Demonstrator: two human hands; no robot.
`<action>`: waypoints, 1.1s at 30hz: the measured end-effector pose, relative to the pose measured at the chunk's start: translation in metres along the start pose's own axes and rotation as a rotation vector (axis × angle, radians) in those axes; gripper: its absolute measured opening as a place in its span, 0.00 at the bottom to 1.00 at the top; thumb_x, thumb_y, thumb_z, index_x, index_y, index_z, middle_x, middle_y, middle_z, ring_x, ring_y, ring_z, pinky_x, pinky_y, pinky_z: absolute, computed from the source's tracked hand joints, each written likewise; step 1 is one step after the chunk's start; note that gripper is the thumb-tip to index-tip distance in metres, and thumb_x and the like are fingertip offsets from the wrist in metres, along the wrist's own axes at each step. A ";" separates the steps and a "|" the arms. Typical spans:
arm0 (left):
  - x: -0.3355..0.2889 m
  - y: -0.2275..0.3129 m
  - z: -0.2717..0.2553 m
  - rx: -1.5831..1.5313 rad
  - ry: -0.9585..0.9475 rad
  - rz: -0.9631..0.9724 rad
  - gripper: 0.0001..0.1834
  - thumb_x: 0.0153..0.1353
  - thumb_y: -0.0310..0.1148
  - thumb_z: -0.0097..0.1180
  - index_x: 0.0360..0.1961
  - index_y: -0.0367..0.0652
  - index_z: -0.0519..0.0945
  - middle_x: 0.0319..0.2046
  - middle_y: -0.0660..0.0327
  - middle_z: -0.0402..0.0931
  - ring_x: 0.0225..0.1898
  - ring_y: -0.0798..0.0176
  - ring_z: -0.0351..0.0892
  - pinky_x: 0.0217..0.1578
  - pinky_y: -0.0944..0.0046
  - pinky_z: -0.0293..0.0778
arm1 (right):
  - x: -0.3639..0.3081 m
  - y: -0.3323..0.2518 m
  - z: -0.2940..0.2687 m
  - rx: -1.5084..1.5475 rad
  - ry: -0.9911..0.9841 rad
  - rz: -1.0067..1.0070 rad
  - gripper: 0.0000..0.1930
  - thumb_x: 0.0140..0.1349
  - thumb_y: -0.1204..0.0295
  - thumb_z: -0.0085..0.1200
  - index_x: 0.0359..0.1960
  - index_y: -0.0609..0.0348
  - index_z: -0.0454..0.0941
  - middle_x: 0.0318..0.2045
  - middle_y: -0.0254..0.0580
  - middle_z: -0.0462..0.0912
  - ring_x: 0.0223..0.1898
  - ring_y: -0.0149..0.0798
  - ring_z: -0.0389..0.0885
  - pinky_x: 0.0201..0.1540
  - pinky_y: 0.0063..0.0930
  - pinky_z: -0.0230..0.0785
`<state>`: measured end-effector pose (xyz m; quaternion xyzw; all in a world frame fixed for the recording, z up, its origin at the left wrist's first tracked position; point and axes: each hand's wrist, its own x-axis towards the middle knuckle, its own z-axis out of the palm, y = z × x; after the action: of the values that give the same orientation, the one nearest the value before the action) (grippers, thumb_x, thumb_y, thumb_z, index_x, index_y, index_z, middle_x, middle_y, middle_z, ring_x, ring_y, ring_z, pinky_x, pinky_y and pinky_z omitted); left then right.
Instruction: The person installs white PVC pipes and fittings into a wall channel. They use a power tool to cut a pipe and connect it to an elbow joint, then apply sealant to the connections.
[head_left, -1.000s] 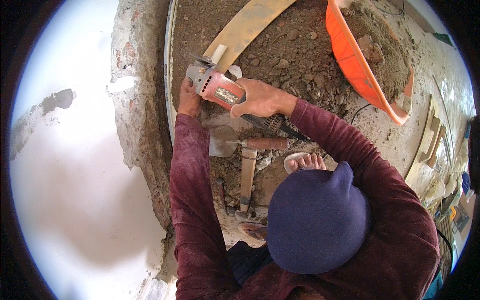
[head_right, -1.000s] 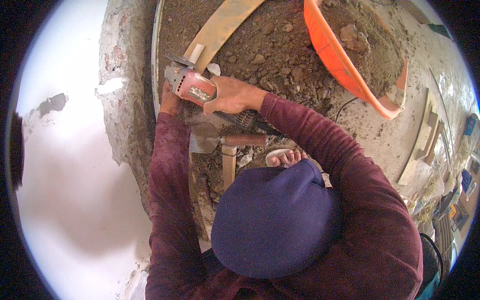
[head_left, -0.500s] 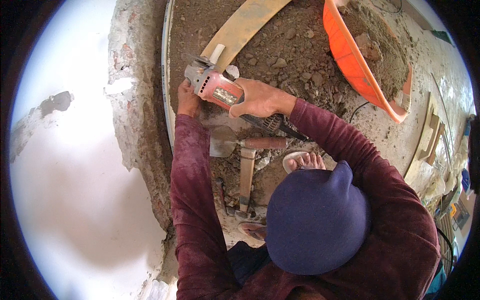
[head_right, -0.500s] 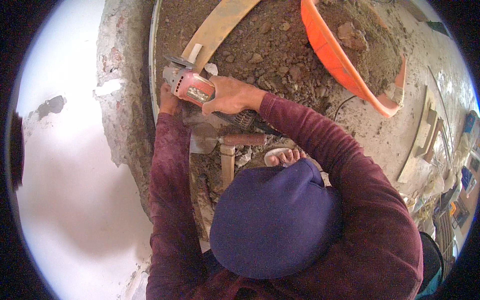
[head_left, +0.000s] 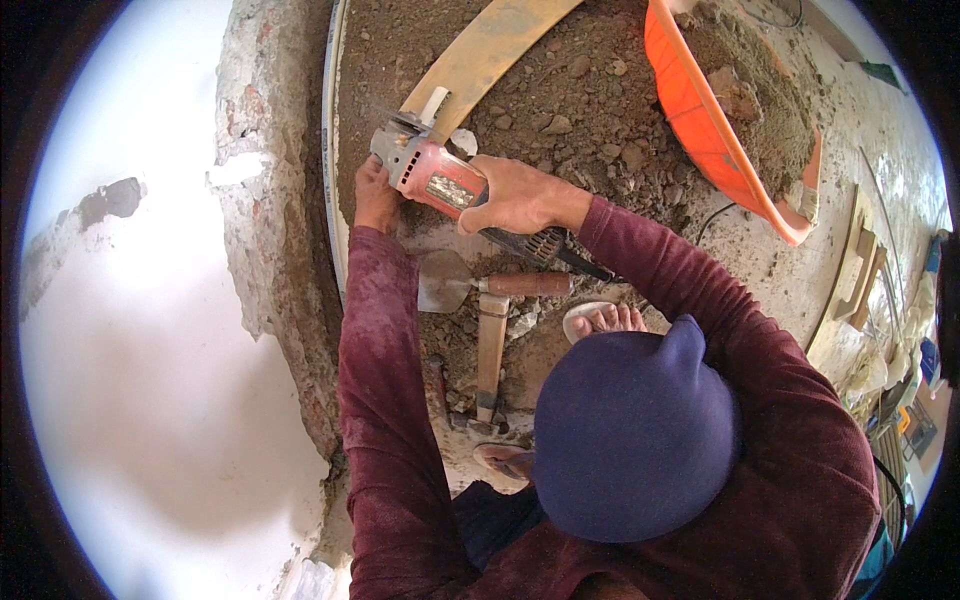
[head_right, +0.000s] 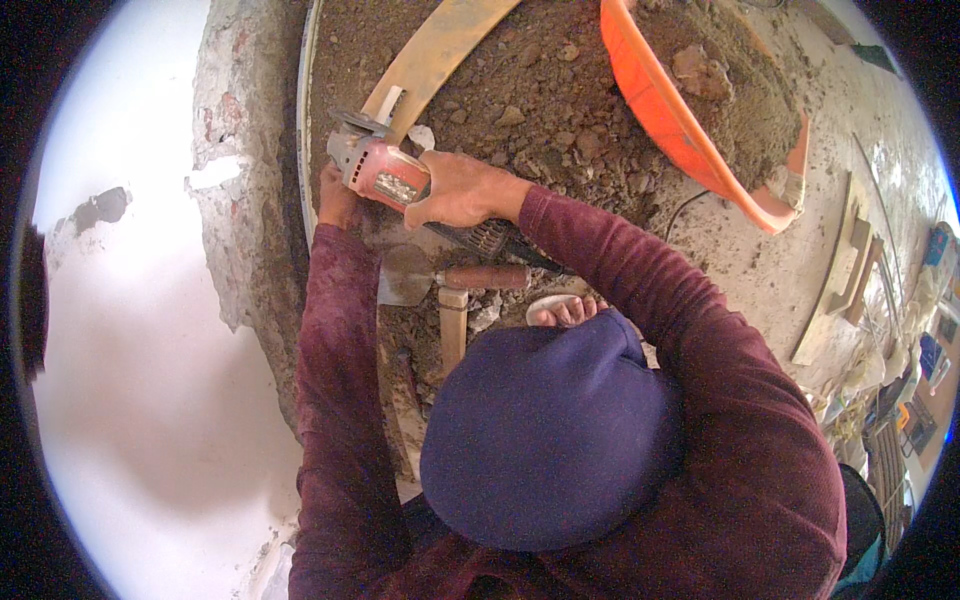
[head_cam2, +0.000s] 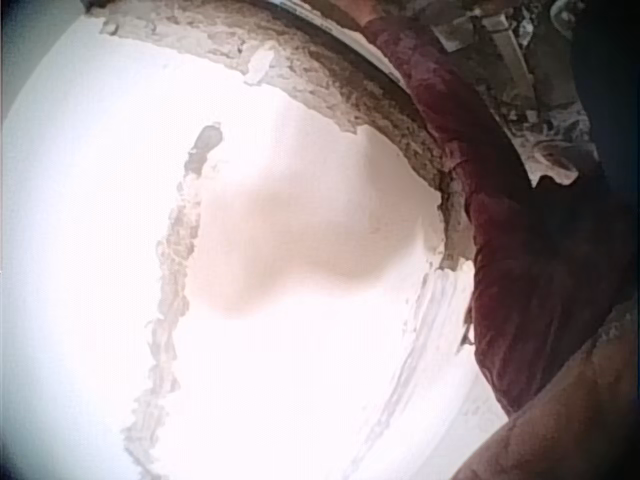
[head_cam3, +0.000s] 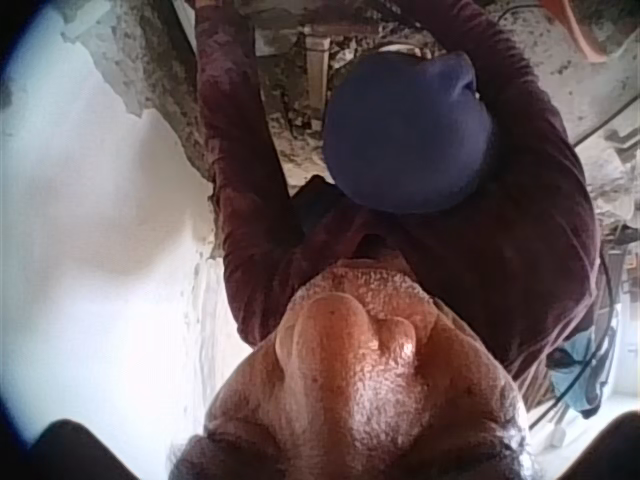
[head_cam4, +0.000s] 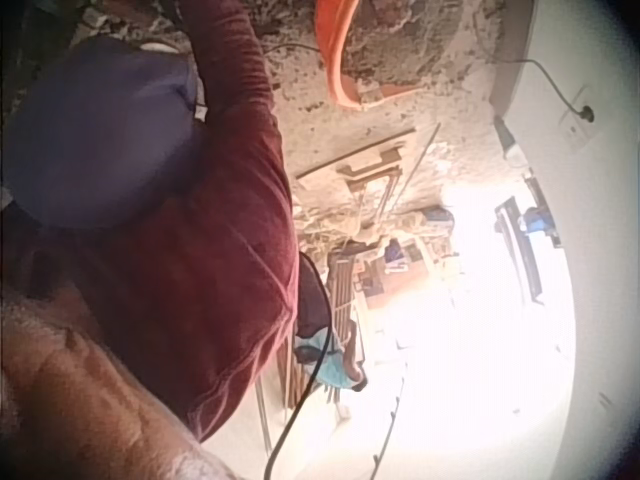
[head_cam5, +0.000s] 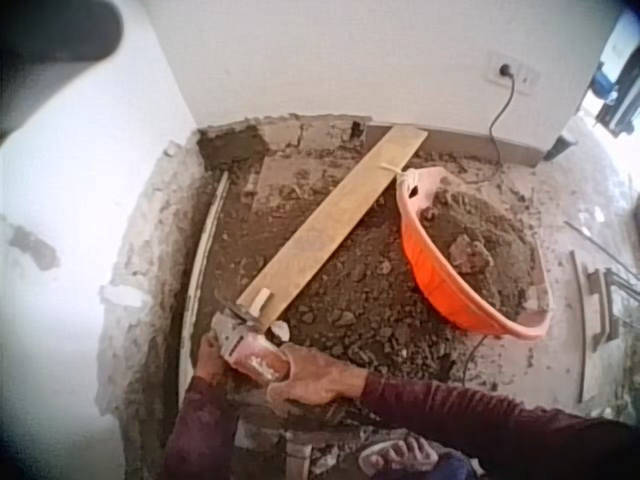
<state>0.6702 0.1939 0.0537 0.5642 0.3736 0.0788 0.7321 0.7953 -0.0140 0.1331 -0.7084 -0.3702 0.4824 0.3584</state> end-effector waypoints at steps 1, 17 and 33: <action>0.008 -0.007 -0.010 0.004 -0.044 0.017 0.17 0.66 0.29 0.51 0.54 0.36 0.69 0.46 0.54 0.78 0.42 0.60 0.82 0.39 0.62 0.81 | -0.002 -0.004 -0.002 0.010 -0.016 -0.006 0.37 0.40 0.51 0.64 0.45 0.72 0.74 0.42 0.62 0.80 0.46 0.55 0.79 0.50 0.40 0.70; 0.014 -0.011 -0.012 -0.044 0.000 -0.087 0.16 0.72 0.37 0.43 0.51 0.38 0.75 0.41 0.59 0.81 0.36 0.66 0.84 0.31 0.66 0.82 | -0.003 0.002 -0.002 -0.019 0.009 0.009 0.36 0.40 0.51 0.63 0.43 0.72 0.74 0.40 0.61 0.80 0.44 0.54 0.79 0.48 0.39 0.70; 0.017 -0.002 -0.002 -0.058 0.040 -0.262 0.14 0.71 0.34 0.39 0.50 0.44 0.76 0.35 0.63 0.82 0.27 0.72 0.82 0.15 0.74 0.69 | -0.004 -0.004 -0.006 -0.031 -0.007 0.004 0.36 0.41 0.51 0.63 0.45 0.72 0.74 0.43 0.63 0.79 0.47 0.56 0.78 0.50 0.40 0.69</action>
<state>0.6805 0.2037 0.0440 0.4875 0.4563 0.0045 0.7444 0.7995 -0.0165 0.1405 -0.7129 -0.3774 0.4798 0.3451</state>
